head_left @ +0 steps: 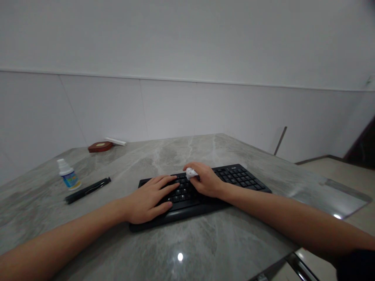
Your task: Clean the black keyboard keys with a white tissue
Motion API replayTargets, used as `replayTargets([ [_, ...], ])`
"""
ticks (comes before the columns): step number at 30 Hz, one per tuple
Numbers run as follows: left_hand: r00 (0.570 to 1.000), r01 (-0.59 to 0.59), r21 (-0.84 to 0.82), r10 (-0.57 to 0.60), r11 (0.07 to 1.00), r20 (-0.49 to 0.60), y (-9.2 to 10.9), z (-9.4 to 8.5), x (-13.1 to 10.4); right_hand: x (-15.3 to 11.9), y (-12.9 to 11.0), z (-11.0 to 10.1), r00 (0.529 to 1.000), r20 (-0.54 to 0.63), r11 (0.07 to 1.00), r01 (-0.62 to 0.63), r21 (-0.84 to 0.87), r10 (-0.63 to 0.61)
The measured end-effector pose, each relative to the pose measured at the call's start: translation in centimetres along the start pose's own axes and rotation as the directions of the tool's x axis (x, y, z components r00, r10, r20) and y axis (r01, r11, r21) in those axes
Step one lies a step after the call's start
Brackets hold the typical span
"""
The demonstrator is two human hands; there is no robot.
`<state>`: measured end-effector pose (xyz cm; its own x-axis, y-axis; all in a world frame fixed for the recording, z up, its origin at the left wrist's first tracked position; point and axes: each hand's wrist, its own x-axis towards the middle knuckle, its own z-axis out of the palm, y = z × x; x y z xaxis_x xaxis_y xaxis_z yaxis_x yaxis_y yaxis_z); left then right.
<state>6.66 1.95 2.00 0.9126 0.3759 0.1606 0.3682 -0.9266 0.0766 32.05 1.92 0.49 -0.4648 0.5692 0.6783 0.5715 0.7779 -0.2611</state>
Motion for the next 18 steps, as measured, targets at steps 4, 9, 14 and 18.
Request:
replayTargets([
  [4, 1.0, -0.002, 0.009, 0.002, 1.0, 0.002, 0.0, 0.1, 0.0, 0.0, 0.1, -0.1, 0.999, -0.026, 0.999, -0.019, 0.04, 0.02],
  [9, 1.0, 0.001, 0.014, -0.001, 1.0, 0.007, 0.0, 0.0, 0.0, 0.0, -0.2, -0.8, 0.995, 0.067, 0.994, 0.065, 0.092, -0.071],
  [14, 1.0, -0.013, 0.006, 0.013, 1.0, -0.014, 0.1, 0.0, 0.1, 0.1, -0.8, -1.1, 0.98, 0.169, 0.994, 0.102, 0.026, -0.105],
  [18, 1.0, -0.01, 0.007, 0.01, 1.0, -0.014, 0.1, 0.0, 0.0, 0.0, -1.0, -0.9, 0.979, 0.193, 0.997, 0.077, -0.013, -0.073],
])
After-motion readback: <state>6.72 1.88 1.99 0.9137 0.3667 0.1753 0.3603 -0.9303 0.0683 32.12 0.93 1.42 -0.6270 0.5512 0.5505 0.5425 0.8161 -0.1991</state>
